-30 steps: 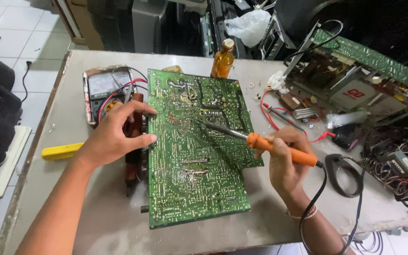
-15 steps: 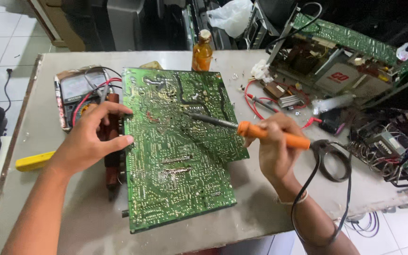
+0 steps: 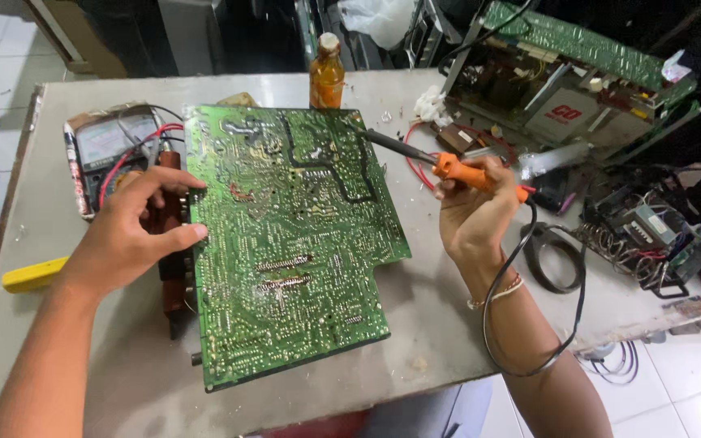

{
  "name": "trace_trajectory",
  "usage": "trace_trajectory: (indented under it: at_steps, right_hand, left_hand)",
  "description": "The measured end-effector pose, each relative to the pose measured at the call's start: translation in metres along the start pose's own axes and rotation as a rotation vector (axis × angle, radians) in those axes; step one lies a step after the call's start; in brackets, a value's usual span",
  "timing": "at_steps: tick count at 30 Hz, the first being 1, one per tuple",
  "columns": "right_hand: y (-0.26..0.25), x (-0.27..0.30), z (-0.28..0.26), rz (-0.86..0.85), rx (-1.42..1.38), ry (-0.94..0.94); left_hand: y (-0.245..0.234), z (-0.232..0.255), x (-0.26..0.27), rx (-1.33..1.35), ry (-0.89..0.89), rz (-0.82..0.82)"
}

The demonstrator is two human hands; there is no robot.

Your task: The person uses a hot air gun and a soldering iron to work on a green circuit board. They apply heat to specific areas and use the soldering iron to manipulate solder on the board's surface.

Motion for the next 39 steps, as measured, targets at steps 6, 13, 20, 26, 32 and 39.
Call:
trace_trajectory:
  at_steps: [6,13,20,26,32,39]
  right_hand:
    - [0.016,0.001,0.003,-0.161,-0.049,0.022]
    - [-0.002,-0.004,0.015,-0.095,0.033,0.058]
    - [-0.001,-0.002,0.014,-0.126,0.070,0.081]
    - [0.003,0.001,0.011,-0.155,0.064,0.080]
    - [0.005,0.000,0.009,-0.145,0.058,0.065]
    - [-0.001,-0.001,0.009,-0.136,0.071,0.060]
  left_hand:
    - [-0.005,-0.003,-0.002,-0.023,0.061,0.018]
    - [-0.005,-0.017,-0.005,0.025,0.238,0.113]
    - [-0.007,-0.009,-0.004,0.068,0.268,0.111]
    - [-0.005,-0.004,-0.005,0.034,0.308,0.121]
    - [0.009,0.022,-0.002,-0.241,0.434,0.187]
    - [0.020,0.033,0.004,-0.391,0.307,0.152]
Point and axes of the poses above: each hand's wrist, its own x-axis away from the middle knuckle, its own y-axis out of the palm, z = x × y, the point moved 8 cm from there along -x, towards the middle knuckle, and after that the axes turned 12 degrees about -z, right-handed, at the moved point
